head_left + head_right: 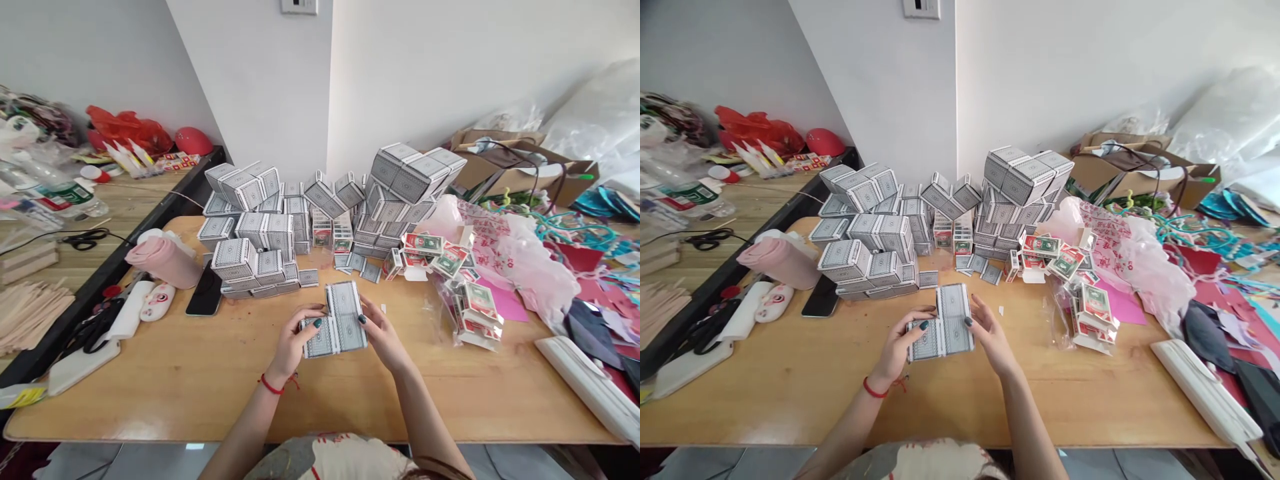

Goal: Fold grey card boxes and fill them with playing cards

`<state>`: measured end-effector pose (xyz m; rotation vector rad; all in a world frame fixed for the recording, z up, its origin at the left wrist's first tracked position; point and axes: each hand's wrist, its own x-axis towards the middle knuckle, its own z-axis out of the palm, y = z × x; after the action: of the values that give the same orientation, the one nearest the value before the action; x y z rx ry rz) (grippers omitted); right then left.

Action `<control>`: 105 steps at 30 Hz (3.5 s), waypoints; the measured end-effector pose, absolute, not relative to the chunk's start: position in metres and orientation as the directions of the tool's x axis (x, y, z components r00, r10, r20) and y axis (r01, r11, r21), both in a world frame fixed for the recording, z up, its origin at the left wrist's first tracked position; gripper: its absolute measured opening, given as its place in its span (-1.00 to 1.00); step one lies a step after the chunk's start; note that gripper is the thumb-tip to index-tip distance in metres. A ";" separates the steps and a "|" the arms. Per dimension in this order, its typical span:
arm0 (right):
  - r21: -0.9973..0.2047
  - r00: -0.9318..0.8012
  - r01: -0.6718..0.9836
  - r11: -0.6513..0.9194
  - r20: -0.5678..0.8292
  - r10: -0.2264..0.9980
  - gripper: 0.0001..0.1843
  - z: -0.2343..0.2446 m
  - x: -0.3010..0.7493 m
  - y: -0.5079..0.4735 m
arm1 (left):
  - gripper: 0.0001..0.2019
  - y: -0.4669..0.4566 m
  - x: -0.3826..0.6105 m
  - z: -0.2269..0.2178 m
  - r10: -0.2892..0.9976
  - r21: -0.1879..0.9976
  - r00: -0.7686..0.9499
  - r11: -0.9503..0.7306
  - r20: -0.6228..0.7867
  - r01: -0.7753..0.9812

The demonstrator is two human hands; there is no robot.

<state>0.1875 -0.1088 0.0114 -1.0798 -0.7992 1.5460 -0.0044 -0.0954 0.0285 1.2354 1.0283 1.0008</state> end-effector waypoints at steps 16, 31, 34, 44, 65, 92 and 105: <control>-0.897 0.176 -0.396 -0.197 -0.285 0.942 -0.53 0.002 0.168 -0.111 | -0.65 -0.099 -0.009 0.024 0.988 0.973 0.108 0.126 -0.106 -0.194; -0.997 -0.372 0.063 0.053 0.026 0.928 -0.35 0.025 0.169 -0.110 | -0.65 -0.084 -0.017 0.018 0.989 0.971 -0.007 0.145 -0.149 -0.189; -0.970 -0.442 0.152 0.192 0.107 0.890 -0.09 0.028 0.162 -0.114 | -0.67 -0.076 -0.022 0.017 0.985 0.977 -0.029 0.163 -0.168 -0.135; -0.948 -0.374 0.196 0.251 0.164 0.913 -0.38 0.023 0.156 -0.121 | -0.73 -0.068 -0.023 0.021 0.990 0.991 -0.051 0.127 -0.129 -0.045; -0.915 -0.392 0.252 0.316 0.202 0.898 -0.67 0.029 0.183 -0.104 | -0.41 -0.081 -0.023 0.034 0.963 0.982 0.242 0.146 -0.114 -0.116; -0.966 -0.146 0.200 0.163 0.135 0.980 -0.15 -0.027 0.196 -0.121 | -0.45 -0.102 0.000 0.010 0.902 0.990 0.431 -0.045 -0.019 0.137; -0.940 0.051 0.248 0.232 0.252 0.966 -0.78 -0.011 0.169 -0.114 | -0.27 -0.098 0.006 0.019 0.967 0.998 0.256 0.012 0.006 -0.069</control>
<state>0.1689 -0.1137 -0.0109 -1.2297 -1.4271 0.8403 0.0062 -0.0980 0.0185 1.2675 0.9689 1.0475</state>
